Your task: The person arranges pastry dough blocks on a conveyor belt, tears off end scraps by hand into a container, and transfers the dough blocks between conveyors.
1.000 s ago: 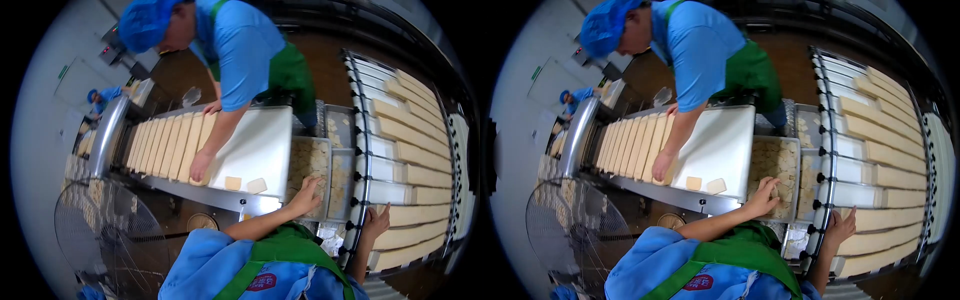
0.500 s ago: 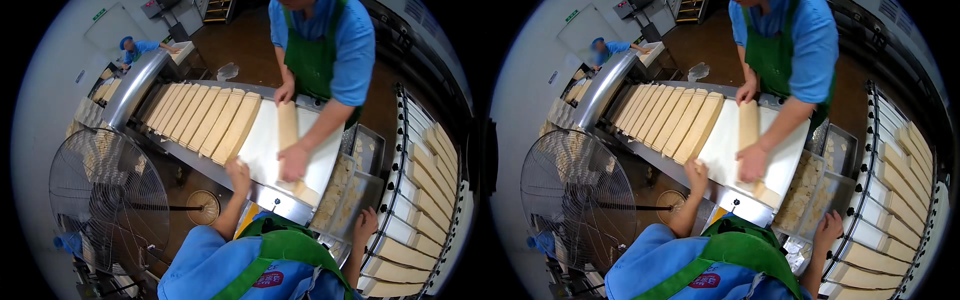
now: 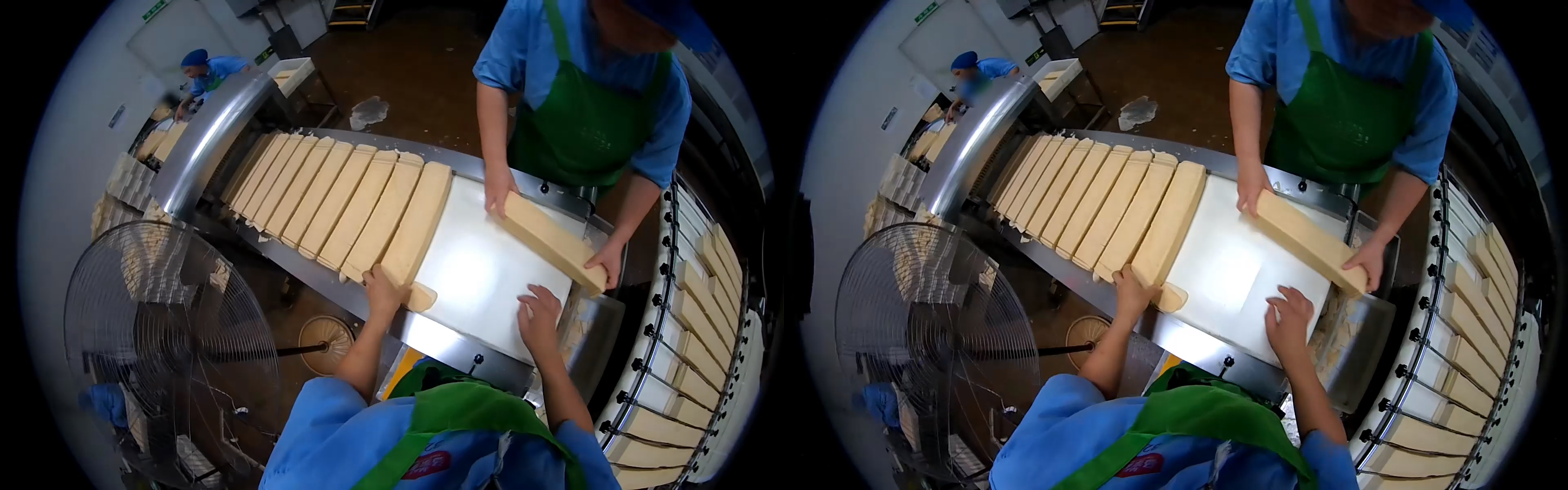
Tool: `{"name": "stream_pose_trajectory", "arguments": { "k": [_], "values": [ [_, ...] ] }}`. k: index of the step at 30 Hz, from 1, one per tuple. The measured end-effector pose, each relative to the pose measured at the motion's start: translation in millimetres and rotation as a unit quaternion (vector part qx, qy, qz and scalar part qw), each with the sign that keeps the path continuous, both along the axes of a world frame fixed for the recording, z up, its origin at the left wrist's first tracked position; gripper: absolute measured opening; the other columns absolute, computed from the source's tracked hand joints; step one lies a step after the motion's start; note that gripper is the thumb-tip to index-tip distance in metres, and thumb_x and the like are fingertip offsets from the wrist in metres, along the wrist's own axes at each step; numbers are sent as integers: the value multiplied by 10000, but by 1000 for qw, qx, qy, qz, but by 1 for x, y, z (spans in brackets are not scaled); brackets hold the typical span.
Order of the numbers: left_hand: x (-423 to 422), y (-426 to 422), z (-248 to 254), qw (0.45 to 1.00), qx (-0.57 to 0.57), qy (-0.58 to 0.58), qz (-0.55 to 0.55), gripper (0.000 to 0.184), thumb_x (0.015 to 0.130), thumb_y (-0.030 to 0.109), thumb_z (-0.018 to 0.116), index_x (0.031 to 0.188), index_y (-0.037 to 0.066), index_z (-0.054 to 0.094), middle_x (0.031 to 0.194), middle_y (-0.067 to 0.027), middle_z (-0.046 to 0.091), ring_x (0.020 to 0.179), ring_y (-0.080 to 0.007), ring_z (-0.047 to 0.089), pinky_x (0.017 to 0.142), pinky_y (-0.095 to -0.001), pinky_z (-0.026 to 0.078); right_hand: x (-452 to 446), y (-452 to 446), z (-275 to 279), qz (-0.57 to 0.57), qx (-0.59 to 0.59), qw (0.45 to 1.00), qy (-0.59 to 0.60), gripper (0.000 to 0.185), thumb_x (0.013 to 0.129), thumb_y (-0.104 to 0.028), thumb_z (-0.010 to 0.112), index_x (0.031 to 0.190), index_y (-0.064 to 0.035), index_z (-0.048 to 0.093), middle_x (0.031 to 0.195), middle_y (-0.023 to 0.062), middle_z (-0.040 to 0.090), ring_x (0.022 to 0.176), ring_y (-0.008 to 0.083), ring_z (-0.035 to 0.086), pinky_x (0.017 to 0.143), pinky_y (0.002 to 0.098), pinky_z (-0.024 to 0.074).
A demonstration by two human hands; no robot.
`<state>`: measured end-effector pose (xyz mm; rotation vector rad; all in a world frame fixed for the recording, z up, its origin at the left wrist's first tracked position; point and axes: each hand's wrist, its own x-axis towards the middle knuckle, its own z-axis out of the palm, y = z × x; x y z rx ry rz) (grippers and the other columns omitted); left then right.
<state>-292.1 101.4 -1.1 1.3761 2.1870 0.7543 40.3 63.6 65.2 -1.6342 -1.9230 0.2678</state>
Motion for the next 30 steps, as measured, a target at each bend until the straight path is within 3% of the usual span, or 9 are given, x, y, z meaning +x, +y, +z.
{"name": "stream_pose_trajectory", "arguments": {
  "k": [3,9,10,14,15,19,21,26,30],
  "values": [
    [-3,8,-4,996,-59,41,-53,836,625,287,803,1226,-56,335,1133,-284,451,1014,-463,499,885,-489,445,-37,54,-30,25,-28,999,-9,266,765,-125,615,1024,-71,646,1230,150,543,1187,345,444,1002,475,302],
    [2,9,-5,991,-75,88,-70,915,673,347,771,1323,-53,267,1186,-274,441,1053,-448,490,898,-496,422,-118,165,-64,-6,-143,983,-117,614,829,-335,613,1321,-10,443,1459,213,271,1296,375,295,1024,498,282],
    [3,6,-11,987,-44,135,-78,933,684,367,763,1342,-51,252,1191,-270,437,1055,-442,489,905,-499,413,-130,182,-69,-21,-161,979,-124,654,850,-387,578,1367,-34,391,1488,207,215,1310,366,279,1032,496,275],
    [3,7,-8,987,-83,93,-98,963,696,414,746,1348,-79,236,1116,-257,450,1047,-428,499,900,-491,414,-176,243,-51,-31,-234,965,-110,701,888,-495,489,1455,-137,286,1534,198,111,1342,347,249,1050,476,271],
    [2,8,-5,984,-77,113,-118,968,705,431,733,1334,-107,232,1065,-261,457,934,-419,559,805,-465,487,-185,257,-49,-37,-236,965,-110,701,888,-495,489,1455,-137,286,1534,198,111,1342,347,249,1050,476,271],
    [4,10,-11,980,-89,116,-138,985,724,463,707,1332,-134,214,1060,-279,453,757,-406,613,628,-424,547,-212,292,-37,-35,-261,957,-123,690,891,-517,473,1465,-196,266,1535,198,106,1329,350,292,1051,455,295],
    [8,14,-5,974,-129,120,-140,992,725,465,706,1336,-135,207,1079,-285,448,780,-407,614,645,-428,546,-216,294,-40,-49,-274,948,-152,673,888,-530,468,1435,-175,302,1523,209,128,1258,363,393,1014,453,350],
    [13,11,-7,967,-172,99,-158,1028,732,456,701,1354,-137,138,1179,-308,398,885,-419,603,739,-446,533,-187,280,-30,-98,-286,944,-134,649,859,-526,500,1341,-107,381,1434,230,242,1172,383,454,914,458,440],
    [18,16,3,958,-172,-5,-230,951,720,299,711,1362,-89,125,1212,-321,325,977,-475,537,844,-484,482,-122,236,-4,-215,-322,921,-37,673,787,-454,598,1283,-50,388,1266,205,347,1096,402,483,899,458,448]
  ]
}}
